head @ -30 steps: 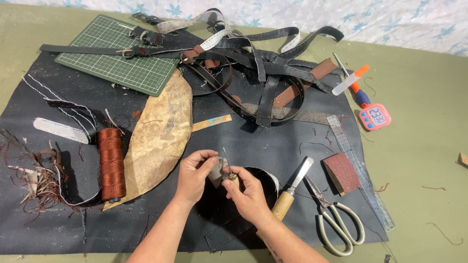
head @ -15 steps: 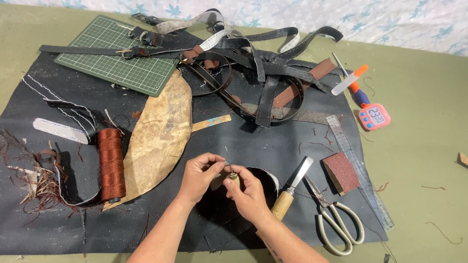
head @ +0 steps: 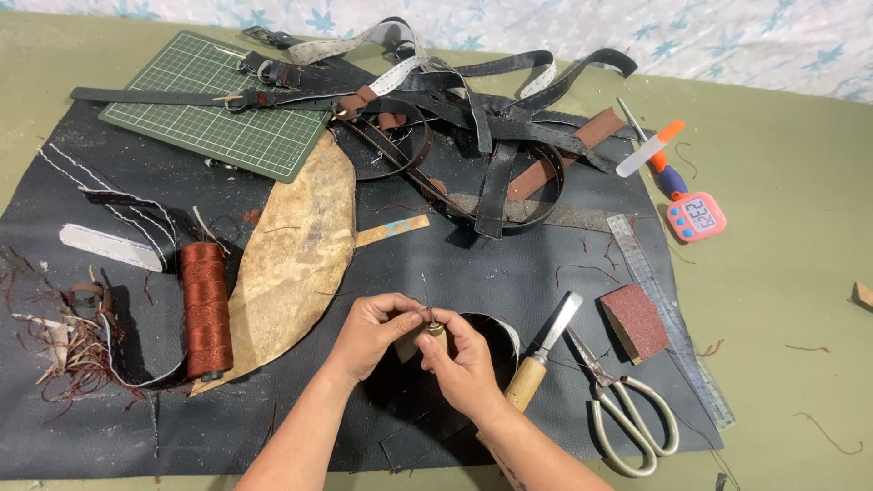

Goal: Hand-sewing a leather strap using an awl and thread on a workshop bench.

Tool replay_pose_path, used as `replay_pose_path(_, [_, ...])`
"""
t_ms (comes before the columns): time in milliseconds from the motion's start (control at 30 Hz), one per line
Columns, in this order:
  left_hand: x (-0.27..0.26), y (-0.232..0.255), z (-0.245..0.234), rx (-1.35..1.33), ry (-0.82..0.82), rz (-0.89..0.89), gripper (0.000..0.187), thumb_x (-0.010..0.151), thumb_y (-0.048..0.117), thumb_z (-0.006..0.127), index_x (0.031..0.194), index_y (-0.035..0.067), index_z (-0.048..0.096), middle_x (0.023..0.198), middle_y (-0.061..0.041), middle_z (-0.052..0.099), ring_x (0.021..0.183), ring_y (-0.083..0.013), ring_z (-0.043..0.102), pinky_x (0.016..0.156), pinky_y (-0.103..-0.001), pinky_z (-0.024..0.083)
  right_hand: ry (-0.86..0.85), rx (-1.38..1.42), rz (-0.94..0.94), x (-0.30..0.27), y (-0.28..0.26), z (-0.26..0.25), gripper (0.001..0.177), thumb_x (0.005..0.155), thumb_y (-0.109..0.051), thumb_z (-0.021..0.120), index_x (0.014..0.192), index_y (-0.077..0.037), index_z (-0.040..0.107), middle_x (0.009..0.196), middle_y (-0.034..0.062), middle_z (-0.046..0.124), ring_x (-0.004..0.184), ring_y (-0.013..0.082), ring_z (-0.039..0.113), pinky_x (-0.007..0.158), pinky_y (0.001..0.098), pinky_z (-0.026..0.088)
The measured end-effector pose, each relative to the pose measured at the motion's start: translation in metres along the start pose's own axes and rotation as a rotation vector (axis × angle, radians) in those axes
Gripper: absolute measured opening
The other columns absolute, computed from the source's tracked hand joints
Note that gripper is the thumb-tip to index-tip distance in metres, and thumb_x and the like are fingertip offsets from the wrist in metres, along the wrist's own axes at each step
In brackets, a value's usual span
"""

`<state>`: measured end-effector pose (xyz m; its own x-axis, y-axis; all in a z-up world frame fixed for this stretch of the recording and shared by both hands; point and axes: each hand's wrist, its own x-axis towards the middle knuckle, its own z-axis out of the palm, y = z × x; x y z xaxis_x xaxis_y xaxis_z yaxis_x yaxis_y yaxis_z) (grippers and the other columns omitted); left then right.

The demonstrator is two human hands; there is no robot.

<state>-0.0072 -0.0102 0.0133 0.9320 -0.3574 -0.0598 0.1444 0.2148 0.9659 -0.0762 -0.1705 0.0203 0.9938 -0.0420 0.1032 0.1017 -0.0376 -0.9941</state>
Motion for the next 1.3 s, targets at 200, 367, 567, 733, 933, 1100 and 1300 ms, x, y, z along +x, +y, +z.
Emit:
replay_pose_path(200, [0.002,-0.005,-0.005,-0.068,0.030,0.012,0.004,0.090,0.008,0.076,0.090,0.004,0.078,0.088,-0.009,0.080,0.080,-0.0151,0.073,0.075,-0.027,0.058,0.007,0.042,-0.061,0.000,-0.006,0.002,0.029,0.097,-0.018,0.066,0.122,-0.003,0.064,0.075,0.0018,0.066,0.057,0.0100,0.059,0.062,0.0248,0.055])
replay_pose_path(367, [-0.002,-0.001,0.002,0.058,0.133,0.055,0.008,0.094,0.011,0.071,0.089,0.007,0.077,0.084,-0.003,0.076,0.078,-0.0115,0.067,0.075,-0.028,0.056,0.007,0.080,-0.030,-0.001,-0.008,0.002,0.030,0.097,-0.019,0.065,0.123,-0.004,0.065,0.078,0.0054,0.067,0.056,0.0106,0.059,0.059,0.0246,0.054])
replay_pose_path(567, [-0.009,0.006,0.013,0.173,0.244,0.157,0.010,0.094,0.015,0.072,0.087,0.009,0.077,0.082,0.000,0.074,0.078,-0.0104,0.066,0.076,-0.028,0.054,0.035,0.161,-0.017,-0.004,-0.015,0.006,0.030,0.098,-0.020,0.063,0.124,-0.004,0.065,0.082,0.0084,0.066,0.055,0.0126,0.058,0.056,0.0260,0.053])
replay_pose_path(733, [-0.013,0.008,0.017,0.147,0.277,0.222,0.010,0.094,0.016,0.072,0.087,0.010,0.077,0.082,0.000,0.075,0.080,-0.0112,0.068,0.078,-0.029,0.055,0.029,0.133,-0.133,-0.010,-0.018,0.011,0.030,0.100,-0.018,0.063,0.125,-0.001,0.063,0.083,0.0067,0.065,0.057,0.0116,0.058,0.058,0.0244,0.054])
replay_pose_path(933, [-0.006,-0.002,0.003,0.092,0.396,0.185,0.009,0.092,0.018,0.075,0.090,0.010,0.079,0.086,0.000,0.076,0.081,-0.0112,0.067,0.075,-0.029,0.053,0.026,-0.076,-0.360,-0.023,-0.032,0.007,0.025,0.098,-0.013,0.063,0.118,0.002,0.063,0.087,0.0068,0.070,0.058,0.0111,0.063,0.064,0.0242,0.057])
replay_pose_path(1100, [-0.006,0.009,0.003,0.003,0.454,0.071,0.009,0.092,0.017,0.074,0.090,0.010,0.079,0.084,0.000,0.076,0.083,-0.0127,0.066,0.079,-0.030,0.053,0.112,0.014,-0.401,-0.042,-0.039,-0.026,0.025,0.095,0.000,0.055,0.119,0.004,0.060,0.086,0.0128,0.069,0.059,0.0147,0.064,0.054,0.0280,0.059])
replay_pose_path(1300, [-0.013,0.012,0.011,0.076,0.352,0.111,0.008,0.092,0.016,0.074,0.089,0.011,0.080,0.083,-0.001,0.076,0.079,-0.0142,0.067,0.076,-0.031,0.055,0.061,-0.167,-0.447,-0.058,-0.055,-0.052,0.033,0.094,-0.007,0.064,0.125,0.003,0.062,0.087,0.0165,0.072,0.058,0.0131,0.067,0.056,0.0220,0.058])
